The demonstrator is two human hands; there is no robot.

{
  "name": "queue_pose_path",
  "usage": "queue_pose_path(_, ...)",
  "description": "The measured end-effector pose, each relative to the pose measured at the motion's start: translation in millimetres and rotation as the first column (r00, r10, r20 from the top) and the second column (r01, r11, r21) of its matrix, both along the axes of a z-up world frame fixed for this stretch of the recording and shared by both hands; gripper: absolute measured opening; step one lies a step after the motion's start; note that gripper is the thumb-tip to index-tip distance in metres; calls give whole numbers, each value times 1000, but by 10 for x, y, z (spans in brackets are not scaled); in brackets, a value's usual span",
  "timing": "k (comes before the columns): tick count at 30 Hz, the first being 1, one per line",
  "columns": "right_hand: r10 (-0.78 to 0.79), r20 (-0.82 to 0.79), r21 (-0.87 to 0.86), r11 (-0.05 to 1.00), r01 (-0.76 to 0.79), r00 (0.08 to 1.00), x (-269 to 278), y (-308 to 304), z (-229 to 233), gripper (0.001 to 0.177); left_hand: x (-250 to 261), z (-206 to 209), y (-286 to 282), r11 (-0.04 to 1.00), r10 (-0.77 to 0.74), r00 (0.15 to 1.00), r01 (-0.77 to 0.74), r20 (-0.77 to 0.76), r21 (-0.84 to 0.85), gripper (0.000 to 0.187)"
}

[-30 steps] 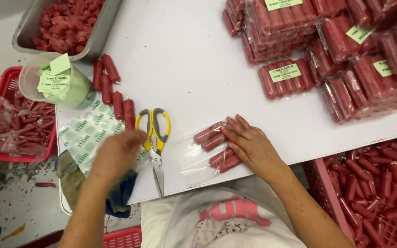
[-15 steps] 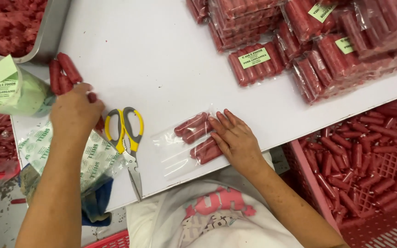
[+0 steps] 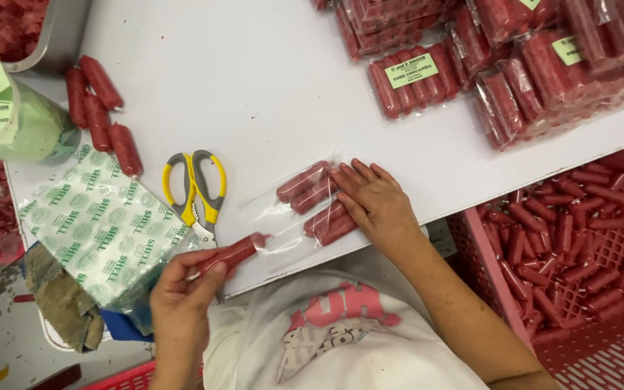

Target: The person is manually packaging small red sausages into clear plastic bags and occasionally adding labels.

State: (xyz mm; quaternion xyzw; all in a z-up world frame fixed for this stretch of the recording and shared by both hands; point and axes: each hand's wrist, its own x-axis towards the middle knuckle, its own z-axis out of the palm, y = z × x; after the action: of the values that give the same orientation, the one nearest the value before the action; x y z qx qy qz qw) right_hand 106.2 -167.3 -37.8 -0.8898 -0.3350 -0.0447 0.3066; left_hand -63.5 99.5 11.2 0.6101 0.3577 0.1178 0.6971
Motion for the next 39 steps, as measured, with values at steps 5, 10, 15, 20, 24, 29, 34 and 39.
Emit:
queue_pose_path(5, 37, -1, 34, 999, -37, 999, 4, -2, 17, 38, 288, -146, -323, 988, -147, 986, 150, -78, 38, 27)
queue_pose_path(10, 106, -34, 18, 994, -106, 994, 33, -9, 36, 38, 436, -308, -629, 873, -361, 932, 327, 29, 361, 26)
queue_pose_path(15, 118, -155, 44, 993, -113, 981, 119, -44, 91, 43, 579, -338, -625, 469, -630, 772, 295, 82, 832, 34)
queue_pose_path(20, 164, -520, 246, 969, -36, 838, 339, -73, 542, 63, 383, -63, -295, 124, -556, 780, 419, -287, 900, 41)
queue_pose_path(24, 242, -621, 276, 958, -81, 746, 510, 68, 551, 84, 420, -313, -319, 58, -557, 780, 379, -285, 924, 16)
queue_pose_path(29, 405, -414, 417, 880, -225, 816, 513, 193, 318, 59, 862, -719, -786, -50, -495, 843, 212, -208, 976, 6)
queue_pose_path(34, 372, -300, 390, 888, -243, 879, 680, 5, 555, 57, 958, -273, -935, -5, -515, 799, 358, -310, 934, 5)
queue_pose_path(39, 176, -215, 535, 844, -35, 961, 501, -429, 804, 49, 246, 342, -417, 234, -475, 795, 527, -376, 817, 24)
